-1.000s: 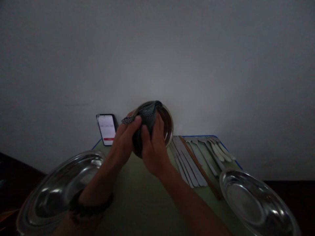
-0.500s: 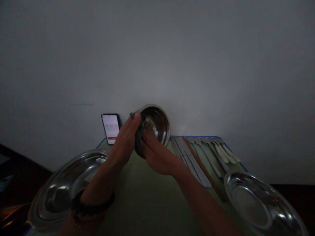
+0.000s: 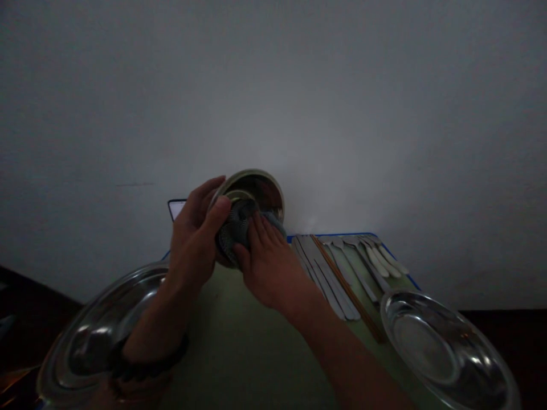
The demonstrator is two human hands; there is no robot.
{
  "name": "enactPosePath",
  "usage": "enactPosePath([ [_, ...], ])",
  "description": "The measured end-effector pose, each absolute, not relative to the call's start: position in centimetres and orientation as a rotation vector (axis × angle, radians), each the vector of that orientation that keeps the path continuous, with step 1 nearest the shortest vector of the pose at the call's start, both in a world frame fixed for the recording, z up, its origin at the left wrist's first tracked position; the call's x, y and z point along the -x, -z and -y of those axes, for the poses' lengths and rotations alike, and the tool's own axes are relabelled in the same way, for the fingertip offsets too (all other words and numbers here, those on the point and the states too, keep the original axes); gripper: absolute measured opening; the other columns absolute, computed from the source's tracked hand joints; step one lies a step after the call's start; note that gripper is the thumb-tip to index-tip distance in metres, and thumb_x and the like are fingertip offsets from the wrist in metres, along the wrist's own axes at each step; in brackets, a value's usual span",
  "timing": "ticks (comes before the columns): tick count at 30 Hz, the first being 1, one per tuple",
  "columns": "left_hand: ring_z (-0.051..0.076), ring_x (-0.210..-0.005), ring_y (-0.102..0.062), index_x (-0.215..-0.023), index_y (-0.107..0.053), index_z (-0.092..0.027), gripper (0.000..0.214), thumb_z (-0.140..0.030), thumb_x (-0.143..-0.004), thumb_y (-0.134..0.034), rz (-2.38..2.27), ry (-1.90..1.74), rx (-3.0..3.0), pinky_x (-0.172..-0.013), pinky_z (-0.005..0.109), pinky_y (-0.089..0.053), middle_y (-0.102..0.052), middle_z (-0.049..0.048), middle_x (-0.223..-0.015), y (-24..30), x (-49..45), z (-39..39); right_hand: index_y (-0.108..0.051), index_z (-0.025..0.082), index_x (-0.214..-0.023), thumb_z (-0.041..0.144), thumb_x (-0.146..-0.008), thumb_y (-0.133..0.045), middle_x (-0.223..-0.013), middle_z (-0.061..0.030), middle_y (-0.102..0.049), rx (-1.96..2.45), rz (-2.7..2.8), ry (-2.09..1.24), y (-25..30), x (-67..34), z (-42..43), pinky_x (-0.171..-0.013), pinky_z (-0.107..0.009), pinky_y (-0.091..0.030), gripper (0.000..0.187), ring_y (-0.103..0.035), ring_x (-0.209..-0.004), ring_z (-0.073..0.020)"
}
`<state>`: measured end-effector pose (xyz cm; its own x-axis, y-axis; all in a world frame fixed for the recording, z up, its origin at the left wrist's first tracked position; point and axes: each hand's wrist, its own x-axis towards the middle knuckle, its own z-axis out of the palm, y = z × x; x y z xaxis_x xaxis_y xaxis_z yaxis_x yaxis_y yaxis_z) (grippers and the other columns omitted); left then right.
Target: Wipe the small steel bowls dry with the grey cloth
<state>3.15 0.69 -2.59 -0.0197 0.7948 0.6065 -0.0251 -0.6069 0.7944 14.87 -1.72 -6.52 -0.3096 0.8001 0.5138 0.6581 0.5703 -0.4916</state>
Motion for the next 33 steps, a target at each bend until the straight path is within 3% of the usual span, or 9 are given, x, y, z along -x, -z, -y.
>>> enactPosePath([
  [3,0.021,-0.121,-0.052,-0.120,-0.052,-0.022,0.041,-0.039,-0.083,-0.058,-0.771,-1.677,-1.653,-0.097,0.033,-0.044,-0.058,0.0056,-0.128,2.8,-3.9,-0.1,-0.015,0.003,-0.145,0.038,-0.093,-0.031,-0.154,-0.0183,-0.011,1.282,1.977,-0.145,6.7,-15.1,1.1,-0.117,-0.049,-0.011,0.065,-0.004,-0.143,-0.0246],
  [9,0.021,-0.109,-0.057,-0.111,-0.062,-0.024,0.033,-0.043,-0.088,-0.047,-0.776,-1.668,-1.655,-0.090,0.031,-0.048,-0.066,0.0009,-0.112,2.9,-4.3,0.7,-0.002,0.012,-0.148,0.036,-0.095,-0.026,-0.156,-0.0098,-0.002,1.005,1.998,-0.413,4.9,-14.8,2.4,-0.117,-0.049,-0.003,0.063,0.009,-0.142,-0.0200],
  [14,0.019,-0.097,-0.060,-0.101,-0.064,-0.024,0.026,-0.039,-0.088,-0.048,-0.707,-1.594,-1.548,-0.085,0.031,-0.048,-0.067,0.0005,-0.102,3.0,-3.3,-0.3,-0.014,0.018,-0.147,0.032,-0.095,-0.028,-0.151,-0.0073,-0.028,0.794,2.128,-0.531,4.1,-14.8,3.1,-0.118,-0.044,-0.010,0.055,-0.012,-0.143,-0.0187],
  [17,0.020,-0.098,-0.060,-0.100,-0.064,-0.022,0.026,-0.039,-0.086,-0.050,-0.763,-1.597,-1.532,-0.086,0.031,-0.046,-0.067,0.0010,-0.101,2.5,-2.5,-0.8,-0.029,0.022,-0.142,0.038,-0.096,-0.028,-0.141,-0.0054,-0.044,0.710,2.187,-0.681,3.8,-15.4,3.0,-0.114,-0.041,-0.027,0.049,-0.036,-0.134,-0.0182],
  [19,0.020,-0.100,-0.059,-0.099,-0.064,-0.022,0.026,-0.039,-0.085,-0.051,-0.865,-1.629,-1.536,-0.088,0.031,-0.045,-0.067,0.0011,-0.100,2.0,-2.2,-0.9,-0.035,0.023,-0.138,0.046,-0.091,-0.040,-0.136,-0.0057,-0.050,0.701,2.235,-0.708,3.8,-15.7,3.0,-0.108,-0.040,-0.036,0.052,-0.046,-0.126,-0.0198],
  [23,0.020,-0.100,-0.059,-0.093,-0.064,-0.020,0.024,-0.038,-0.087,-0.049,-1.032,-1.693,-1.579,-0.089,0.032,-0.045,-0.067,0.0026,-0.098,1.3,-1.7,-0.9,-0.029,0.020,-0.141,0.044,-0.066,-0.074,-0.145,-0.0113,-0.035,0.813,2.332,-0.449,4.7,-15.7,2.8,-0.110,-0.043,-0.032,0.091,-0.036,-0.131,-0.0282],
  [27,0.020,-0.093,-0.059,-0.086,-0.064,-0.022,0.025,-0.044,-0.084,-0.051,-1.035,-1.754,-1.565,-0.084,0.033,-0.046,-0.066,0.0019,-0.095,1.9,-1.4,-1.6,-0.030,0.025,-0.142,0.027,-0.074,-0.065,-0.141,-0.0110,-0.032,0.995,2.352,-0.363,5.6,-16.0,2.3,-0.107,-0.042,-0.036,0.077,-0.044,-0.125,-0.0259],
  [32,0.020,-0.097,-0.058,-0.088,-0.065,-0.022,0.029,-0.047,-0.084,-0.051,-1.054,-1.786,-1.566,-0.087,0.033,-0.044,-0.066,0.0016,-0.097,2.3,-1.2,-2.0,-0.018,0.021,-0.147,0.058,-0.062,-0.071,-0.146,-0.0139,-0.033,1.002,2.362,-0.512,5.2,-16.4,2.2,-0.108,-0.050,-0.033,0.107,-0.034,-0.133,-0.0320],
  [33,0.020,-0.100,-0.058,-0.088,-0.065,-0.022,0.029,-0.046,-0.084,-0.050,-1.093,-1.776,-1.566,-0.089,0.033,-0.043,-0.066,0.0019,-0.099,2.1,-1.2,-1.8,-0.019,0.020,-0.147,0.062,-0.063,-0.068,-0.147,-0.0142,-0.032,0.982,2.352,-0.546,5.0,-16.3,2.2,-0.109,-0.051,-0.031,0.106,-0.030,-0.135,-0.0321],
])
